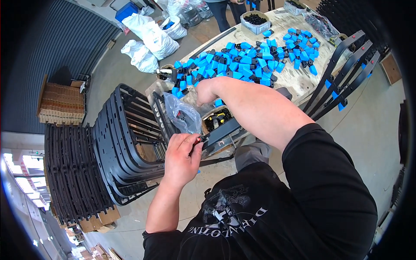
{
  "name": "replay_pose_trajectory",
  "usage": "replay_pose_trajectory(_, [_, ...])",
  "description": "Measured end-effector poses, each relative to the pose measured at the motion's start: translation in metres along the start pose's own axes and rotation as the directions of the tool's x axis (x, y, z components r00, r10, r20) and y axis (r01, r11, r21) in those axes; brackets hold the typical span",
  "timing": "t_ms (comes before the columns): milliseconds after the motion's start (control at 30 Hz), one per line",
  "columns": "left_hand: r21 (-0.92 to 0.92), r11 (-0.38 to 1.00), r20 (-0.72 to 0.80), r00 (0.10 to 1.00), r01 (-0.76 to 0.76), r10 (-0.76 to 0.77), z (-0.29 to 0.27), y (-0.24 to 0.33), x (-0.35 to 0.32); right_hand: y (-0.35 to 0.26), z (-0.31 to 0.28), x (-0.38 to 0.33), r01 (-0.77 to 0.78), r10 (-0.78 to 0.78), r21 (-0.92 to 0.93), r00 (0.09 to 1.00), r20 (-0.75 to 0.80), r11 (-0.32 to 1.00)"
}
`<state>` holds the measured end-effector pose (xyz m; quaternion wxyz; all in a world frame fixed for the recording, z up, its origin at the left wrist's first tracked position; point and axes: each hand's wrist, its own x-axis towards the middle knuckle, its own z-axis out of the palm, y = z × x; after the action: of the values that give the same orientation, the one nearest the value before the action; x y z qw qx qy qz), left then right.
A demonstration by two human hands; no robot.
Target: Assembling metal frame components by attaching blue plastic caps and tightening screws.
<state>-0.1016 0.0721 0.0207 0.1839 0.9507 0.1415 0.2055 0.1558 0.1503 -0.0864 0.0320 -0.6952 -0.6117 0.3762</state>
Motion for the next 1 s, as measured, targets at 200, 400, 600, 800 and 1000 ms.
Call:
replay_pose_trajectory(200, [0.026,1.000,0.025,1.000,-0.011,0.010,0.009,0.000,-0.004,-0.008,0.000,-0.004,0.046,-0.047,-0.041,0.999,-0.021,0.998])
replay_pose_trajectory(400, [0.104,0.994,-0.011,1.000,0.016,-0.015,0.017,0.003,-0.011,-0.003,0.000,-0.005,-0.001,0.000,0.023,1.000,0.013,1.000])
replay_pose_trajectory(600, [0.369,0.928,0.083,0.996,-0.057,0.028,0.019,0.008,-0.022,-0.008,-0.001,-0.004,0.014,-0.014,0.030,1.000,0.002,0.999])
replay_pose_trajectory(800, [0.334,0.942,0.159,0.987,-0.044,-0.010,0.019,0.001,-0.027,-0.018,-0.010,-0.013,-0.051,0.046,0.051,0.995,0.088,0.997])
replay_pose_trajectory(1000, [0.314,0.938,0.136,0.971,0.148,-0.199,-0.022,0.007,-0.047,0.003,-0.002,-0.010,-0.092,0.093,-0.024,0.994,0.055,0.995])
